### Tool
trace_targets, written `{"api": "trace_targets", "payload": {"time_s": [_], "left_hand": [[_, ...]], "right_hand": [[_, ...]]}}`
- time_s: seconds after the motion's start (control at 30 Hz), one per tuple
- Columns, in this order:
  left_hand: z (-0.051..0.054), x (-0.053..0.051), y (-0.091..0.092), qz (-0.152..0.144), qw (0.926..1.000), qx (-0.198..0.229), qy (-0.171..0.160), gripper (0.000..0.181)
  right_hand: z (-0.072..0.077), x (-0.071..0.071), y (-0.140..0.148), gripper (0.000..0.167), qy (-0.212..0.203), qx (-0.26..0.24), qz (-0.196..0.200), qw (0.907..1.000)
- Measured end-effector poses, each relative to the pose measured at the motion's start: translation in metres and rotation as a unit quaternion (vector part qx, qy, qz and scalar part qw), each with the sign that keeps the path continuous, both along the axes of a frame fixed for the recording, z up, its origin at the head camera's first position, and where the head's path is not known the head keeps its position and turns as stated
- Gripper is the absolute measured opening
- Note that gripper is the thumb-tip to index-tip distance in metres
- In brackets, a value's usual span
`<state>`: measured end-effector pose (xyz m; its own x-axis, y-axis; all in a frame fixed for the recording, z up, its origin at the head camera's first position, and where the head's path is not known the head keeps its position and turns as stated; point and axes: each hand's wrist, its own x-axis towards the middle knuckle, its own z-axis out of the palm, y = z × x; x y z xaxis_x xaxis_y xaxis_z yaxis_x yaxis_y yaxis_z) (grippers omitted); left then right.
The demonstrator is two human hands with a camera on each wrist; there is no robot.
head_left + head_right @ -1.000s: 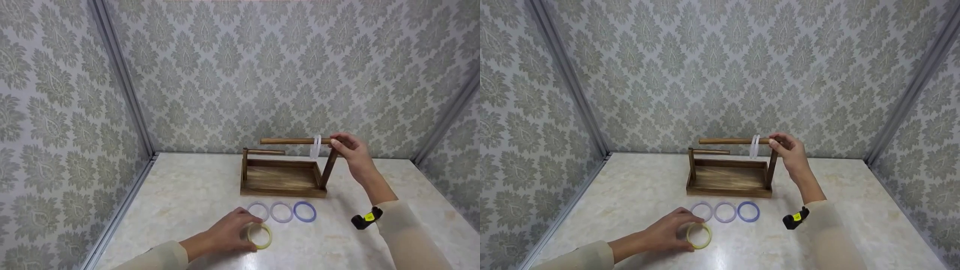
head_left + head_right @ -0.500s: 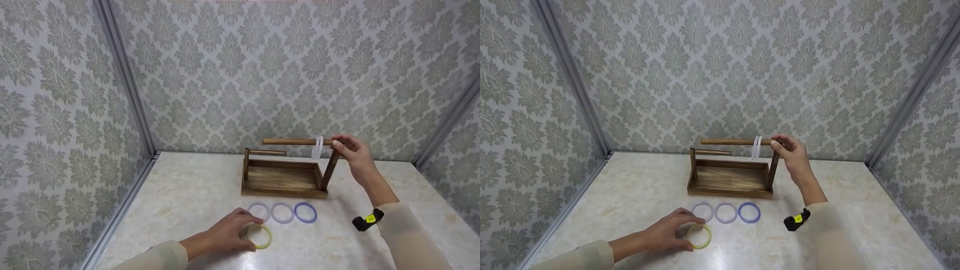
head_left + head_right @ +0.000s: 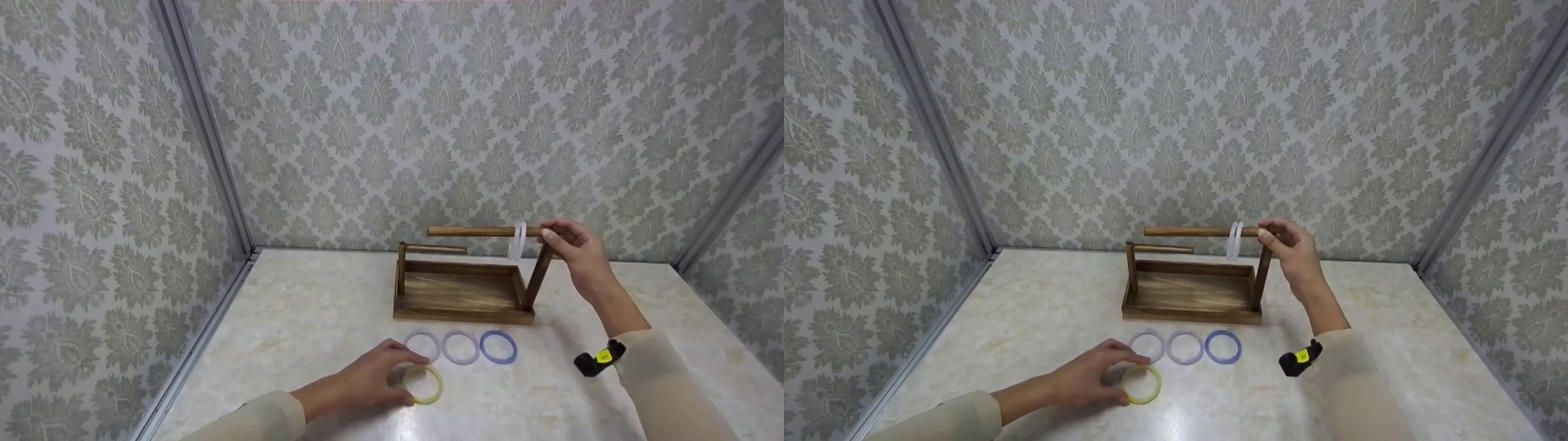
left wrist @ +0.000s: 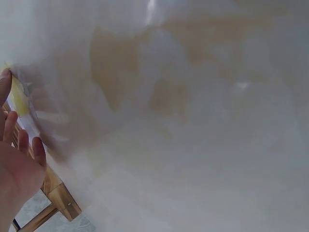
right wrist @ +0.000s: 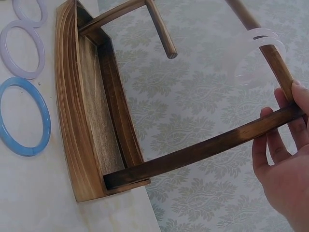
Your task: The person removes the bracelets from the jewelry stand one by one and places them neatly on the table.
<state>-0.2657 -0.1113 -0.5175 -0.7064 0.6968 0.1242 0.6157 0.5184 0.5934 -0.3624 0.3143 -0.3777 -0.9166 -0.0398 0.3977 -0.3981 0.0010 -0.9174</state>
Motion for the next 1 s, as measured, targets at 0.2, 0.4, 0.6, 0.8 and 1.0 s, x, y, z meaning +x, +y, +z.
{"api": "trace_targets", "payload": {"time_s": [0.2,0.4,0.6,0.8,1.0], "left_hand": [[-0.001,0.002,0.001,0.015,0.9999,0.000,0.004,0.073],[-0.002,0.002,0.007,0.026,0.9994,0.022,0.011,0.068],[0.011,-0.002,0.019,0.012,0.9980,0.055,0.029,0.061],[0.043,-0.007,0.042,0.011,0.9937,0.096,0.056,0.060],[0.068,-0.014,0.070,0.001,0.9890,0.114,0.095,0.065]], "right_hand": [[-0.001,0.000,0.000,0.040,-0.001,-0.003,0.000,1.0000],[-0.001,0.002,0.001,0.039,-0.009,0.000,-0.003,1.0000],[-0.003,0.002,0.001,0.044,-0.010,0.017,-0.008,0.9998],[-0.002,0.003,0.001,0.042,-0.007,0.021,-0.012,0.9997],[-0.003,0.001,0.000,0.043,-0.008,0.000,0.002,1.0000]]}}
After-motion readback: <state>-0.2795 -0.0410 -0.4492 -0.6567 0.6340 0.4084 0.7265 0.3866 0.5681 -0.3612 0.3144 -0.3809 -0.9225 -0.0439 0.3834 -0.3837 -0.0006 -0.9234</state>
